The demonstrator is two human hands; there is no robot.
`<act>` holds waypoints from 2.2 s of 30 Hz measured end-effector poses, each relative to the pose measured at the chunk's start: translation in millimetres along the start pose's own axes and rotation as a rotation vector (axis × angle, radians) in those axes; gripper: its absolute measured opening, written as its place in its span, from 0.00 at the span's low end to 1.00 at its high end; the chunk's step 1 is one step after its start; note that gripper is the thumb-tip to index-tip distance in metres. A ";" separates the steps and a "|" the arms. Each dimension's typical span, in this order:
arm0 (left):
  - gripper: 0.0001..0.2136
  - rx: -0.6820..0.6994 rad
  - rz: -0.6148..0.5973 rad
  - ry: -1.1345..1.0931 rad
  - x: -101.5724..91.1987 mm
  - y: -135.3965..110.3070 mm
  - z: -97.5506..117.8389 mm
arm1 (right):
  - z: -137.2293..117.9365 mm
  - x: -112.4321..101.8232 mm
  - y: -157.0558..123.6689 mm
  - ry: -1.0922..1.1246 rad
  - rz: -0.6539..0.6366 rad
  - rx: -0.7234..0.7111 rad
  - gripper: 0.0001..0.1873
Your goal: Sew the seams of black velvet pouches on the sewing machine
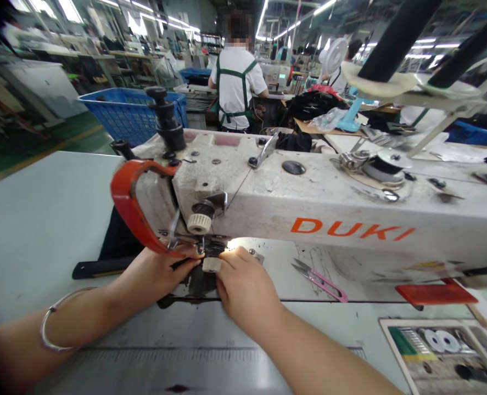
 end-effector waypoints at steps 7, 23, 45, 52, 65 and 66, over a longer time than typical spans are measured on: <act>0.08 -0.001 0.017 0.016 0.6 1.1 0.0 | 2.3 2.9 -1.4 -0.001 -0.008 0.014 0.12; 0.07 -0.007 0.048 0.009 0.4 0.7 -2.8 | 3.0 2.7 -0.9 0.013 -0.015 0.053 0.10; 0.35 -0.006 -0.251 0.114 -5.4 -50.1 31.8 | -11.6 -17.9 -11.6 0.072 0.107 -0.114 0.16; 0.08 -0.125 -0.254 -0.055 -45.4 -149.7 73.2 | -87.7 3.5 -35.9 0.211 -0.223 -0.205 0.27; 0.21 -0.923 -0.021 -0.925 -92.0 -181.1 62.4 | -125.3 -28.1 -37.4 0.652 -0.123 0.033 0.07; 0.22 -0.929 0.011 -0.854 -98.8 -186.5 56.7 | -127.2 -29.0 -38.8 0.641 -0.120 0.021 0.07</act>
Point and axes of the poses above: each hand's wrist, its own y-axis towards the middle knuckle, its own x-axis out of the palm, z = x × y, the point moved 9 cm from there along y, towards the middle knuckle, and after that the axes turned 3 degrees about -y, right-handed, at the moved point
